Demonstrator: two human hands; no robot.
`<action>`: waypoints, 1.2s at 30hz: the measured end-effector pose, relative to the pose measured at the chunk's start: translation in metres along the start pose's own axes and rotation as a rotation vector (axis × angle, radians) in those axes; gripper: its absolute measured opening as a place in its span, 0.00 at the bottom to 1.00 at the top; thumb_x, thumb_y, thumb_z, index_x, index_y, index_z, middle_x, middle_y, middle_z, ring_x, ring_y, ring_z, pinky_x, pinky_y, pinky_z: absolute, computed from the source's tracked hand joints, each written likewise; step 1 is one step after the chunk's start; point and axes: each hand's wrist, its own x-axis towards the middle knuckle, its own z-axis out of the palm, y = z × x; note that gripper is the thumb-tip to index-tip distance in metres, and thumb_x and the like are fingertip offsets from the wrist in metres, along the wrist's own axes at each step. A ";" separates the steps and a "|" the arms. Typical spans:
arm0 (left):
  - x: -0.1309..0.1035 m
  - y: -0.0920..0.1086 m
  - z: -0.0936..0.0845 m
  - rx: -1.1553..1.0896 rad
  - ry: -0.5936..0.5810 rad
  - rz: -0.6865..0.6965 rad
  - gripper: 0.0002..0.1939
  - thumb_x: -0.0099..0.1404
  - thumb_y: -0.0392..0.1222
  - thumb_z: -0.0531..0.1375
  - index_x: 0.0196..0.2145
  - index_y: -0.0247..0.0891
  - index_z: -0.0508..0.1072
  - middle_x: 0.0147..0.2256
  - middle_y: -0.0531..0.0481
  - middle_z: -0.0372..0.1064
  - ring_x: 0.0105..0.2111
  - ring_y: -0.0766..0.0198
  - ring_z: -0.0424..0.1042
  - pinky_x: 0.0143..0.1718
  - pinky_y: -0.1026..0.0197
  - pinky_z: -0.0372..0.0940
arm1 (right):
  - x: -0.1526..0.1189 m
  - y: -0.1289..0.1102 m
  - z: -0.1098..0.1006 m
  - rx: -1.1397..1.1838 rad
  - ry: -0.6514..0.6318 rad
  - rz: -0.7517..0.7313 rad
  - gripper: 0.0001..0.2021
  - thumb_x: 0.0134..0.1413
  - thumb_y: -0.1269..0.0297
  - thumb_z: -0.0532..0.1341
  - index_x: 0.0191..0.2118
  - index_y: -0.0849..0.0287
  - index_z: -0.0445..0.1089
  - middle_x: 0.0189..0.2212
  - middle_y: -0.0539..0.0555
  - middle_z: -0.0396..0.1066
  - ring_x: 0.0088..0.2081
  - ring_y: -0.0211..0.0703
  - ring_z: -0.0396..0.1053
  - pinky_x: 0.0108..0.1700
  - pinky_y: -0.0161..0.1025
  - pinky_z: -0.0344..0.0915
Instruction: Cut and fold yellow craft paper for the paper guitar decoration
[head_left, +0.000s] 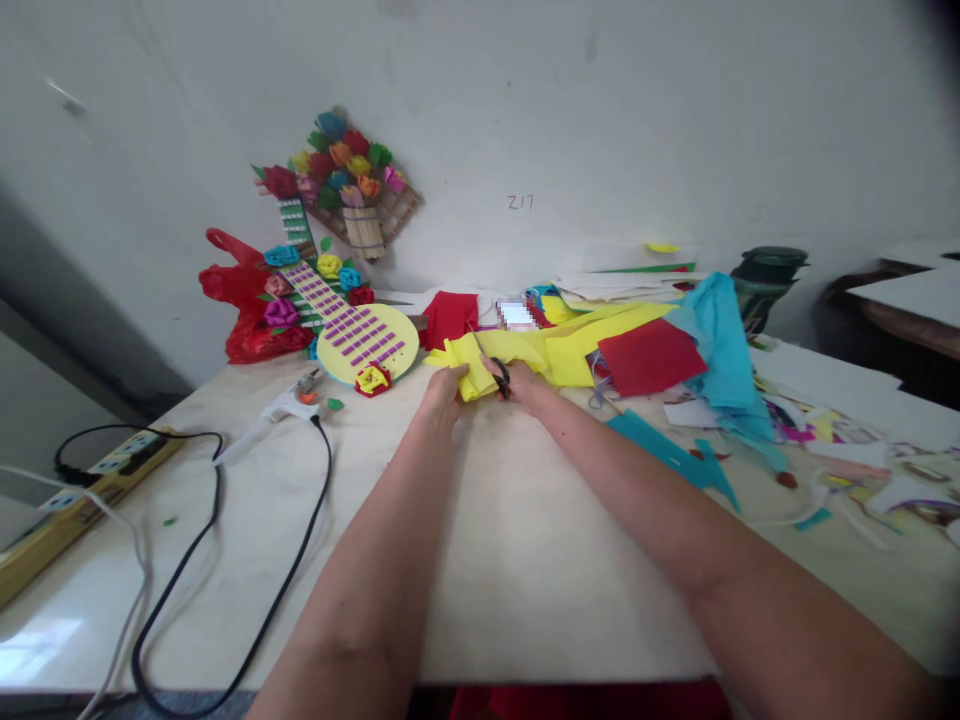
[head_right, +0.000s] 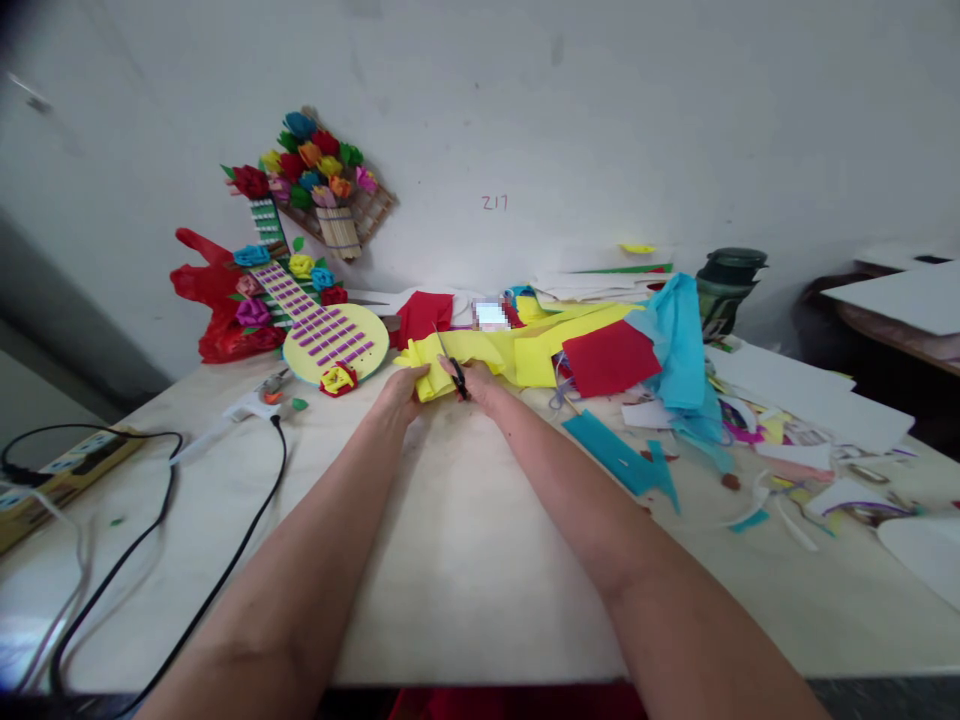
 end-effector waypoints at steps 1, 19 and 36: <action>0.000 0.000 0.000 -0.001 0.003 0.001 0.15 0.53 0.27 0.52 0.40 0.29 0.67 0.36 0.40 0.70 0.35 0.56 0.71 0.39 0.53 0.66 | 0.000 0.001 0.000 -0.008 0.008 -0.007 0.19 0.37 0.49 0.62 0.22 0.61 0.60 0.13 0.46 0.58 0.14 0.30 0.53 0.15 0.30 0.52; 0.001 0.001 -0.002 -0.007 0.007 -0.003 0.15 0.54 0.27 0.52 0.40 0.29 0.66 0.35 0.40 0.70 0.35 0.56 0.71 0.39 0.54 0.67 | 0.003 0.007 -0.004 -0.038 -0.026 -0.033 0.18 0.39 0.49 0.60 0.21 0.60 0.58 0.12 0.45 0.58 0.14 0.31 0.56 0.17 0.30 0.53; 0.003 0.000 -0.007 0.013 -0.019 0.031 0.17 0.54 0.27 0.53 0.43 0.29 0.66 0.35 0.40 0.71 0.33 0.57 0.72 0.38 0.54 0.67 | 0.013 0.005 0.000 -0.015 -0.008 -0.017 0.17 0.38 0.50 0.61 0.21 0.61 0.62 0.12 0.46 0.58 0.14 0.31 0.55 0.15 0.30 0.54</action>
